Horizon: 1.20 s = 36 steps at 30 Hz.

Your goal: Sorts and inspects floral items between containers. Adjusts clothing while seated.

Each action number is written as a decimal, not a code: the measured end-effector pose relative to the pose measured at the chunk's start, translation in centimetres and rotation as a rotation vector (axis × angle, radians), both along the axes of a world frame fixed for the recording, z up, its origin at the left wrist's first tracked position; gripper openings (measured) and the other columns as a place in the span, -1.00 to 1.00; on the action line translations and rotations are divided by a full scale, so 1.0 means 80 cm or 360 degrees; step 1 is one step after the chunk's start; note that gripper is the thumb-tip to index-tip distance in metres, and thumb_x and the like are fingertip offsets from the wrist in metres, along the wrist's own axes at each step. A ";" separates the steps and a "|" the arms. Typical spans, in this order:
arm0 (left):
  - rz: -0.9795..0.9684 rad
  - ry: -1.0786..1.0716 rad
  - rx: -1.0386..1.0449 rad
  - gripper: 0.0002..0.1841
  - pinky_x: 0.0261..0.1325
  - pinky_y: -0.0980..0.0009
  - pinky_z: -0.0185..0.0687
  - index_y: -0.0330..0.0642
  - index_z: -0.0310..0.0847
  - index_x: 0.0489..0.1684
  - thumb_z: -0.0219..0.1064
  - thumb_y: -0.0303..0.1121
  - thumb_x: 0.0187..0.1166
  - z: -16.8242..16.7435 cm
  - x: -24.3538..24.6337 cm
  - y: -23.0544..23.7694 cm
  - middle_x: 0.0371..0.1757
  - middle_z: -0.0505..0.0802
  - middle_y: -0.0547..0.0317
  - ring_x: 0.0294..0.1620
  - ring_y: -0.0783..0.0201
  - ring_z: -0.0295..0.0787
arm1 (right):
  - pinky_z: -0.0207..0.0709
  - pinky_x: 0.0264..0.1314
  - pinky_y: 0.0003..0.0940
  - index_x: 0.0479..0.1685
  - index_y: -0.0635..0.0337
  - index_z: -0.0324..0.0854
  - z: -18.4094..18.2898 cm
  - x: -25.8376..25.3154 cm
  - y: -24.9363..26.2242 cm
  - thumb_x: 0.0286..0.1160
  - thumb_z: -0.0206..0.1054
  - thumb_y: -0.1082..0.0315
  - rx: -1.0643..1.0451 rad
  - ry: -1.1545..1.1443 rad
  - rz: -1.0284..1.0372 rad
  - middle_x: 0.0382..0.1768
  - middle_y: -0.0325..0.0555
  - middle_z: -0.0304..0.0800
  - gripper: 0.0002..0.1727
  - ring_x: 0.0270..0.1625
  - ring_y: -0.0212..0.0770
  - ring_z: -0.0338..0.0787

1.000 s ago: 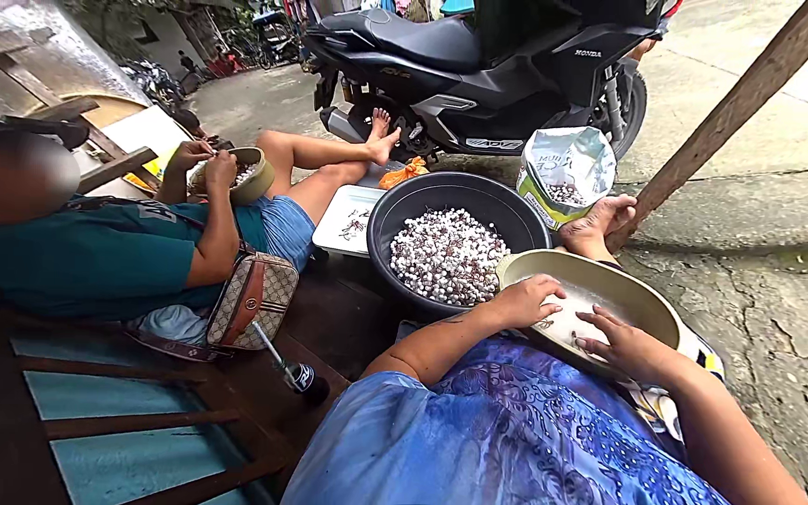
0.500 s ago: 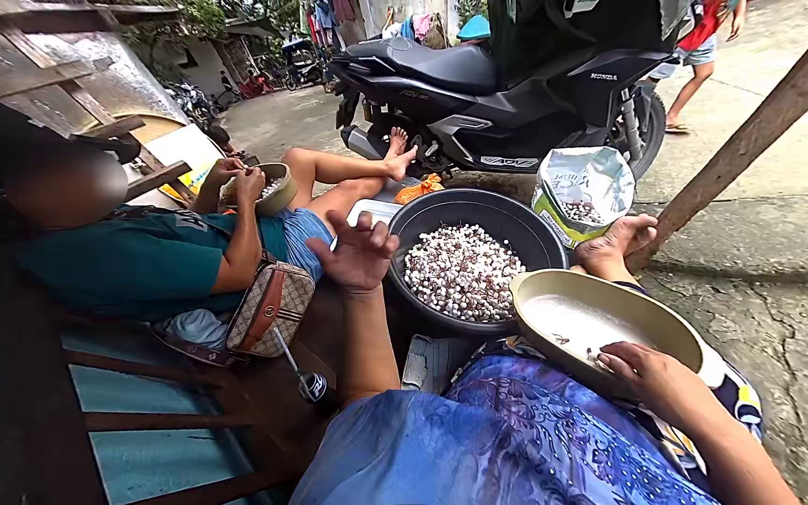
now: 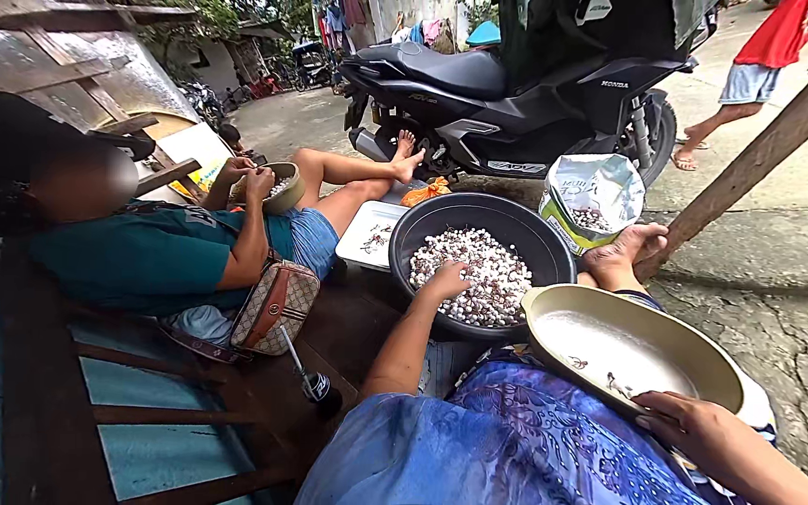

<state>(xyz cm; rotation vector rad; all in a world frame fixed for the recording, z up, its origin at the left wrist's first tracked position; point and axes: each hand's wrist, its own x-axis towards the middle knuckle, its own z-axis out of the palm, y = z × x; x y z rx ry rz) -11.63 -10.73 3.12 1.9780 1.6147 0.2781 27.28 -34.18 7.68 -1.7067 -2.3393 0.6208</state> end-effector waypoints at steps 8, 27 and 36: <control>-0.0107 0.0432 -0.0133 -0.25 0.40 -0.42 0.46 0.12 0.36 0.75 0.45 -0.45 0.44 -0.054 0.074 -0.006 0.78 0.29 -0.31 0.59 -0.44 0.43 | 0.21 0.57 0.52 0.18 0.22 0.83 0.004 -0.004 -0.010 0.43 0.52 0.37 0.0223 -0.0001 -0.0001 0.06 0.25 0.88 -0.66 0.21 0.34 0.82; 0.0343 -0.0402 0.0207 -0.62 0.53 0.03 0.50 -0.26 0.65 0.38 0.22 -0.57 0.60 -0.017 0.048 -0.010 0.34 0.73 -0.28 0.41 -0.12 0.66 | 0.15 0.58 0.56 0.21 0.29 0.79 0.001 -0.005 -0.010 0.46 0.49 0.35 0.0265 0.0116 0.0012 0.13 0.29 0.86 -0.64 0.26 0.37 0.80; 0.0479 -0.0852 0.0073 -0.61 0.22 0.09 0.71 -0.32 0.55 0.40 0.26 -0.57 0.59 -0.018 0.022 -0.002 0.29 0.74 -0.22 0.15 0.01 0.78 | 0.17 0.58 0.54 0.25 0.26 0.78 0.000 -0.004 -0.011 0.48 0.47 0.34 0.0203 0.0099 0.0034 0.14 0.26 0.86 -0.62 0.27 0.35 0.80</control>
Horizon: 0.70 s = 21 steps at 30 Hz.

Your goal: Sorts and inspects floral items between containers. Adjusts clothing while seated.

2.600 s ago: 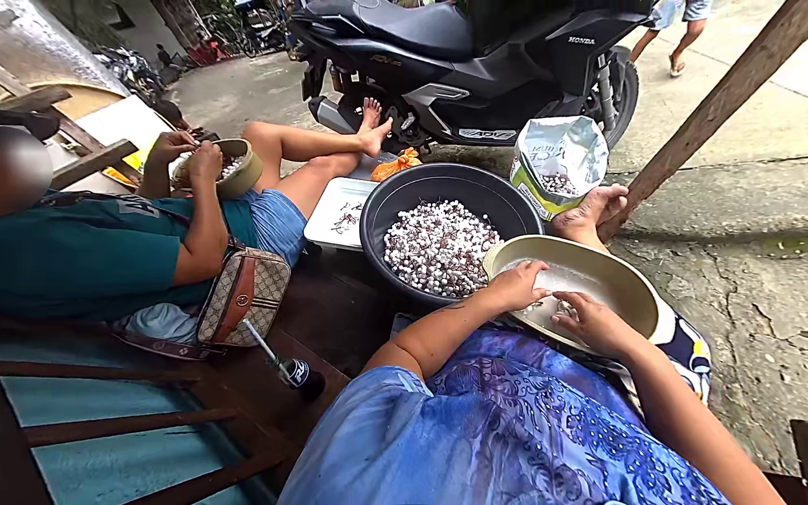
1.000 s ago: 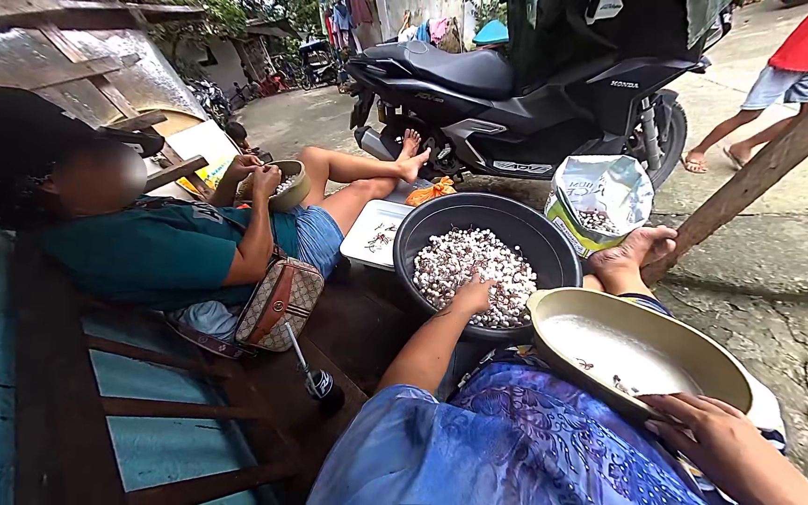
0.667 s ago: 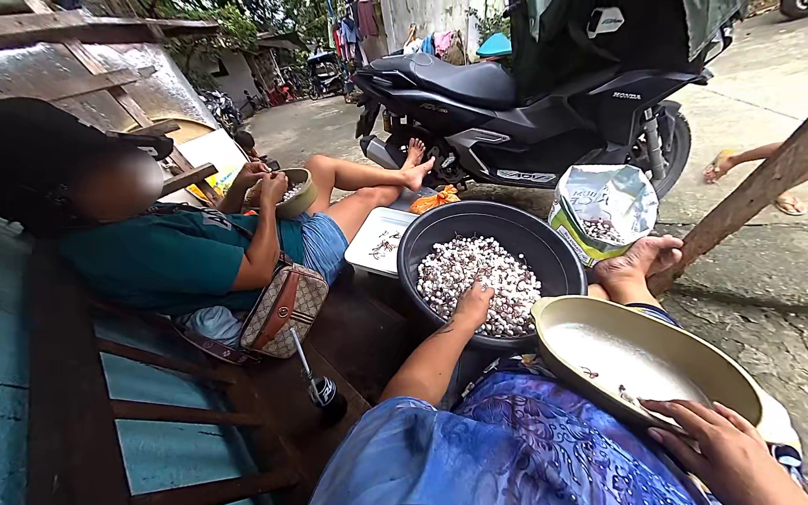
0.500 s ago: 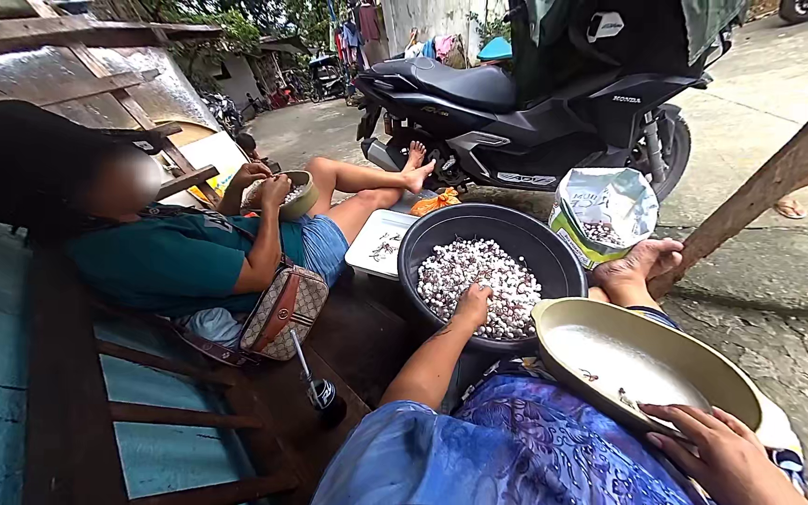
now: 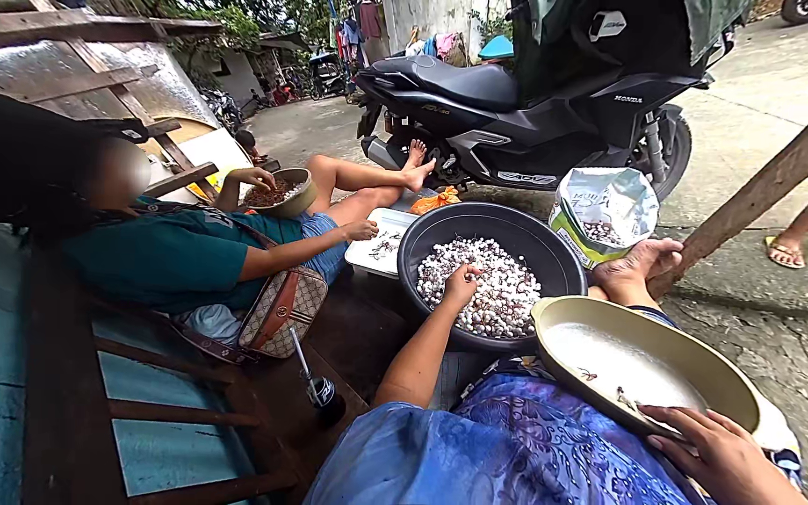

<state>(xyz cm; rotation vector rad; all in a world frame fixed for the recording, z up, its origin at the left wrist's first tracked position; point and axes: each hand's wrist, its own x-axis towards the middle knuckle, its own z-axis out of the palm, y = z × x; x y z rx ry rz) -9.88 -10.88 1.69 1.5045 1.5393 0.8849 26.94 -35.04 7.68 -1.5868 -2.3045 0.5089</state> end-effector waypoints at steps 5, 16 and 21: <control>0.0087 -0.0348 -0.0199 -0.60 0.06 0.19 0.74 -0.34 0.50 0.42 0.26 -0.62 0.60 -0.016 0.005 -0.008 0.24 0.71 -0.25 -0.01 0.08 0.77 | 0.22 0.57 0.53 0.25 0.31 0.77 -0.005 0.010 0.005 0.46 0.47 0.35 0.0015 0.0067 0.0035 0.11 0.27 0.87 -0.61 0.23 0.36 0.81; -0.0275 -0.0831 -0.0125 -0.63 0.00 0.36 0.74 -0.41 0.46 0.38 0.29 -0.62 0.61 0.074 0.090 -0.029 0.12 0.72 -0.11 -0.12 0.29 0.75 | 0.65 0.22 0.31 0.40 0.31 0.65 0.008 0.009 0.054 0.46 0.45 0.33 0.0260 0.0320 -0.0090 0.27 0.35 0.73 -0.50 0.12 0.32 0.83; -0.1026 -0.0755 0.0058 -0.68 -0.02 0.30 0.72 -0.54 0.52 0.24 0.28 -0.66 0.54 0.086 0.190 -0.080 0.03 0.75 -0.14 -0.11 0.23 0.74 | 0.76 0.10 0.01 0.80 0.29 0.11 -0.006 -0.024 0.097 0.26 0.53 0.18 0.0161 0.0785 -0.0327 0.68 0.40 0.27 0.02 0.21 0.15 0.81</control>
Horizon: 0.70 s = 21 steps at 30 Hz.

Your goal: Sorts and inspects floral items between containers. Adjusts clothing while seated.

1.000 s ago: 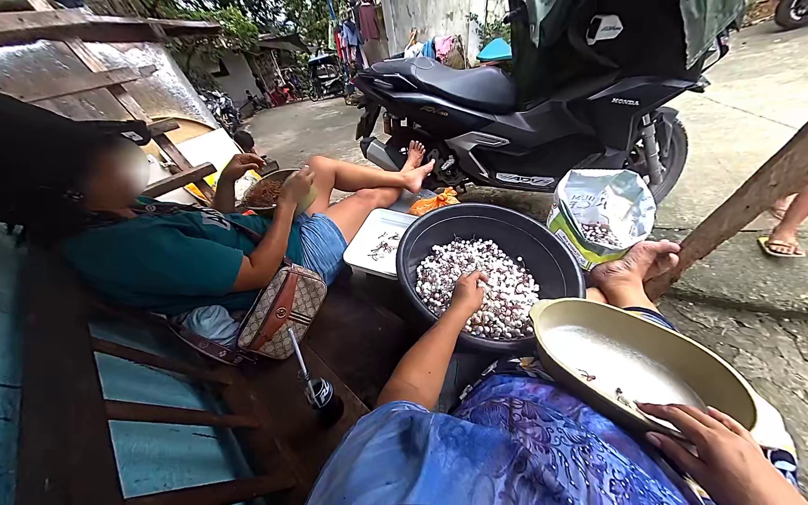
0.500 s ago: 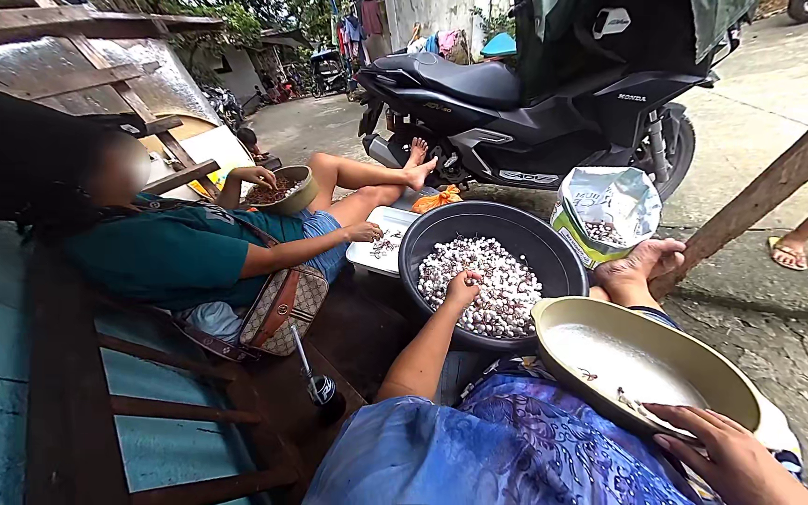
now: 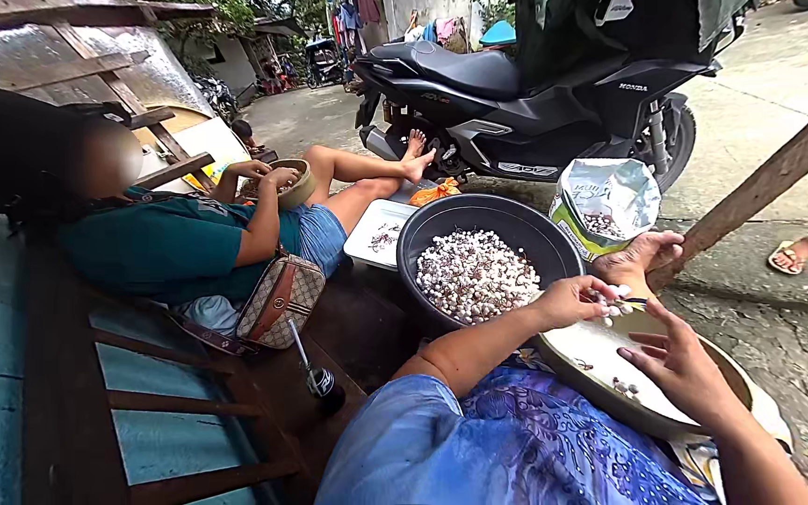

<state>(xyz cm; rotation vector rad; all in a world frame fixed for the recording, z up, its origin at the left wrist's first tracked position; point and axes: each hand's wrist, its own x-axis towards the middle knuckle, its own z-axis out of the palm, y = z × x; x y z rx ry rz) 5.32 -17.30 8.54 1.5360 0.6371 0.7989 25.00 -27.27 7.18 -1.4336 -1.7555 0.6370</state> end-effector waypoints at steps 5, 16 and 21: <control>-0.0178 0.0203 -0.0125 -0.69 -0.04 0.23 0.73 -0.54 0.52 0.26 0.30 -0.64 0.58 -0.033 0.024 -0.018 0.02 0.75 -0.20 -0.13 0.16 0.75 | 0.79 0.05 -0.16 0.70 0.31 0.28 -0.039 0.000 -0.003 0.41 0.44 0.43 -0.0120 0.0134 -0.0008 0.55 0.33 0.49 -0.23 -0.03 -0.07 0.89; -0.0307 0.0292 -0.0425 -0.72 -0.20 0.38 0.63 -0.40 0.53 0.27 0.30 -0.56 0.65 -0.069 0.013 -0.035 -0.05 0.75 -0.02 -0.28 0.33 0.67 | 0.73 0.08 -0.14 0.33 0.37 0.59 -0.093 -0.006 -0.023 0.43 0.40 0.43 -0.0235 0.0312 -0.0241 0.05 0.13 0.82 -0.55 -0.05 -0.14 0.84; -0.0266 0.0210 -0.0419 -0.73 -0.30 0.47 0.55 -0.38 0.54 0.25 0.30 -0.54 0.65 -0.079 0.012 -0.033 -0.13 0.73 0.07 -0.36 0.40 0.60 | 0.69 -0.12 -0.23 0.28 0.38 0.59 -0.093 -0.006 -0.025 0.47 0.38 0.39 -0.0228 0.0341 -0.0358 -0.08 0.07 0.79 -0.58 -0.21 -0.24 0.77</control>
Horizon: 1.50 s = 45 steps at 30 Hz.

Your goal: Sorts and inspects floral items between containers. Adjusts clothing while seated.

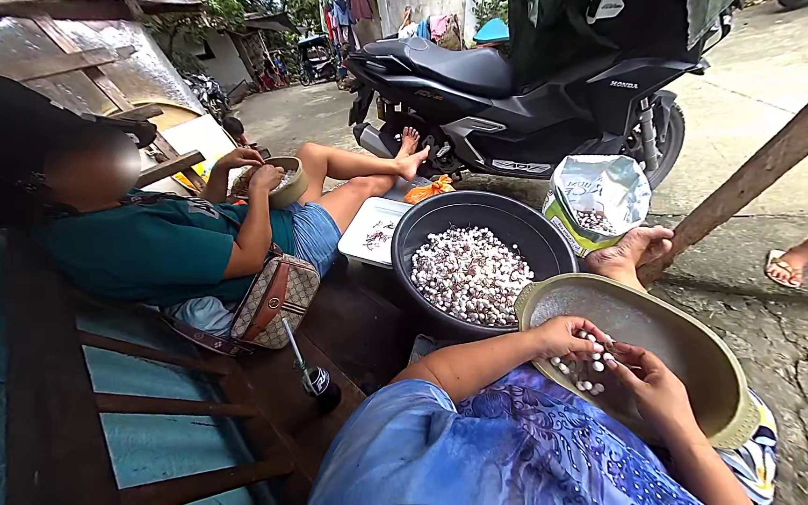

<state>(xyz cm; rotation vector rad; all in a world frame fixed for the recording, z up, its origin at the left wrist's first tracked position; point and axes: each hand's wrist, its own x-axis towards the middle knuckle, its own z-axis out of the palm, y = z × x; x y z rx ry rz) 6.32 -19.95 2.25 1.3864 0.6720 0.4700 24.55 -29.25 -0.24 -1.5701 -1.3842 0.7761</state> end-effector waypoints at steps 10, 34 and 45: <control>0.0027 -0.0037 -0.0113 -0.61 -0.30 0.44 0.51 -0.31 0.39 0.46 0.21 -0.54 0.68 0.011 -0.002 0.001 -0.07 0.72 0.04 -0.33 0.39 0.58 | 0.55 -0.36 -0.64 0.49 0.33 0.37 0.008 0.005 -0.002 0.30 0.43 0.34 -0.0025 0.0223 0.0060 -0.27 -0.24 0.74 -0.32 -0.41 -0.57 0.66; 0.0188 0.0151 0.0824 -0.52 0.08 0.21 0.74 -0.36 0.40 0.60 0.20 -0.59 0.67 0.100 -0.010 0.050 0.23 0.79 -0.21 -0.09 0.16 0.83 | 0.64 -0.12 -0.49 0.48 0.45 0.38 0.092 0.017 0.016 0.60 0.24 0.40 0.0568 -0.0072 -0.0178 -0.05 0.03 0.71 -0.50 -0.22 -0.46 0.70; 0.0183 0.0420 0.1059 -0.55 0.05 0.32 0.77 -0.29 0.51 0.50 0.29 -0.54 0.61 0.080 -0.009 0.048 0.41 0.73 -0.14 -0.09 0.25 0.86 | 0.74 -0.12 -0.33 0.52 0.28 0.51 0.100 0.018 0.003 0.63 0.25 0.45 0.0411 -0.0228 -0.0064 0.31 0.11 0.71 -0.54 -0.24 -0.29 0.79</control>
